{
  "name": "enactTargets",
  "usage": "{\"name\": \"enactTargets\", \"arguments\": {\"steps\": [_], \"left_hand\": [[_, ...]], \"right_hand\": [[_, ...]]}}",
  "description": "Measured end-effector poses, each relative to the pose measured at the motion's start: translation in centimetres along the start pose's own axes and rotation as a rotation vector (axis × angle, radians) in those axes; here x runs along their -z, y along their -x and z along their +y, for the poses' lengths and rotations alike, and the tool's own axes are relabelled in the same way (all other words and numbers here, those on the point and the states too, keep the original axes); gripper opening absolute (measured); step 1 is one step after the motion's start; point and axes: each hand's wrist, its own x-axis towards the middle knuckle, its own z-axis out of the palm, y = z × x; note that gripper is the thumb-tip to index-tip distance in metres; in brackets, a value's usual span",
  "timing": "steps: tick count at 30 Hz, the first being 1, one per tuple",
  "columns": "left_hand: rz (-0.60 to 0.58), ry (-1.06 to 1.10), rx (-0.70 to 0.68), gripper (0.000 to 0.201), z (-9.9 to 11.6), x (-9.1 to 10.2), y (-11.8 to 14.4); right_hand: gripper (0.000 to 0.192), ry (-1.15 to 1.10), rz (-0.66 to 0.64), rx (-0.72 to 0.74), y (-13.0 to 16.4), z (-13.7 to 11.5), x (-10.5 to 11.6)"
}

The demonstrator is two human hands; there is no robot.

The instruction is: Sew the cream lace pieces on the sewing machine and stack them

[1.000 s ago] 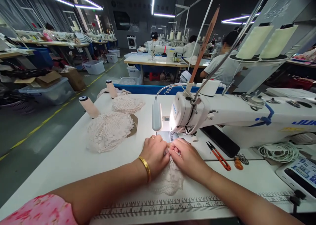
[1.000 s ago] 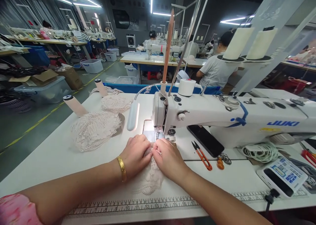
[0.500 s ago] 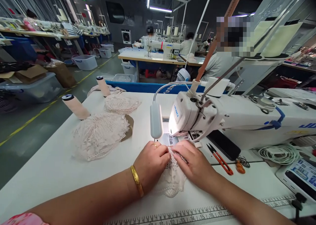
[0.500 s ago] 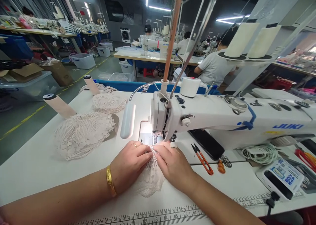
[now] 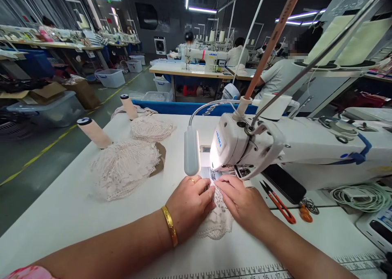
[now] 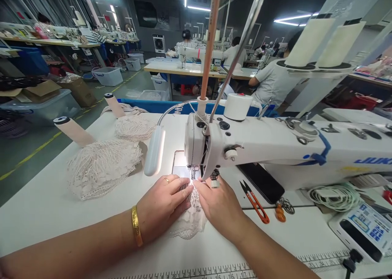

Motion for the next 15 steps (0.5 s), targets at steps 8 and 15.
{"name": "enactTargets", "arguments": {"steps": [8, 15], "left_hand": [[-0.048, -0.083, 0.018, 0.038, 0.17, -0.24, -0.16], [-0.040, -0.131, 0.023, 0.042, 0.46, -0.66, -0.05]], "right_hand": [[0.034, 0.084, 0.016, -0.050, -0.21, 0.30, -0.32], [0.036, 0.089, 0.036, -0.054, -0.16, 0.49, -0.52]]}}
